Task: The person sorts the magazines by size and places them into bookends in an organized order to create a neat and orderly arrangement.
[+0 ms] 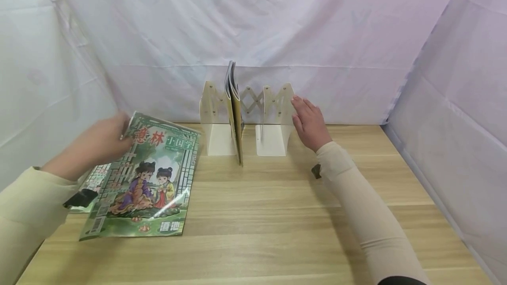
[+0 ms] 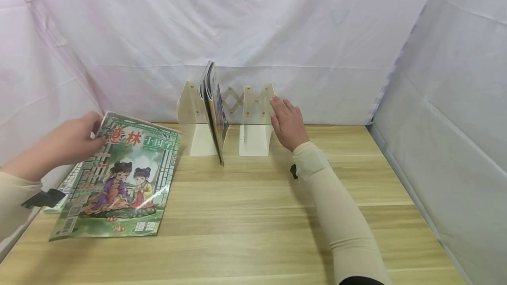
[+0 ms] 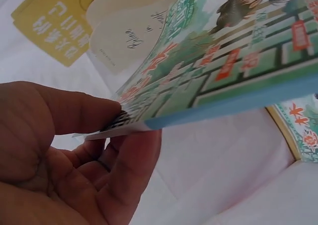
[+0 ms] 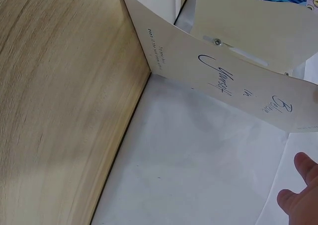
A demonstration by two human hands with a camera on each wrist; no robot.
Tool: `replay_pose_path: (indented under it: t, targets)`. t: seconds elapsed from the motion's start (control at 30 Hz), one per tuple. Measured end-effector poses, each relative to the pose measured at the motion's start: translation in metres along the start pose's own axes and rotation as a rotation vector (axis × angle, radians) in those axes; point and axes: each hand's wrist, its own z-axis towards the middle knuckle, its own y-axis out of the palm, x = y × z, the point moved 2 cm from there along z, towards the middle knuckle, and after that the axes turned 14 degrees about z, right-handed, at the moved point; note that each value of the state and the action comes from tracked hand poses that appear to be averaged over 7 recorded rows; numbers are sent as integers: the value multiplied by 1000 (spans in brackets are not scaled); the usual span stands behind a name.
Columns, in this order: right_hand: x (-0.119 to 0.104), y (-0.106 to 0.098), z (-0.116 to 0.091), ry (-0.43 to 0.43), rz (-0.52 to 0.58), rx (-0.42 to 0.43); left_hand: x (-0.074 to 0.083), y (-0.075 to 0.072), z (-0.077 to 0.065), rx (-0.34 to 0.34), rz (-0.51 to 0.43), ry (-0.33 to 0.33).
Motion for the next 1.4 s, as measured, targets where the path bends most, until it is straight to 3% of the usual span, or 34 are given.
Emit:
replay_pose_path:
  t: [0.37, 0.7, 0.9, 1.27, 1.4]
  targets:
    - [2, 1, 1, -49, 9, 5, -3, -11, -20, 31, -17, -6]
    - [0, 2, 1, -63, 13, 6, 1, -26, -45, 60, -50, -56]
    - [1, 1, 1, -60, 18, 6, 0, -32, -52, 121, -48, -76]
    - [9, 41, -23, 27, 107, -51, -7, -32, -52, 71, -67, -134]
    - [9, 55, -32, 60, 131, -67, -8, -32, -50, 24, -87, -165]
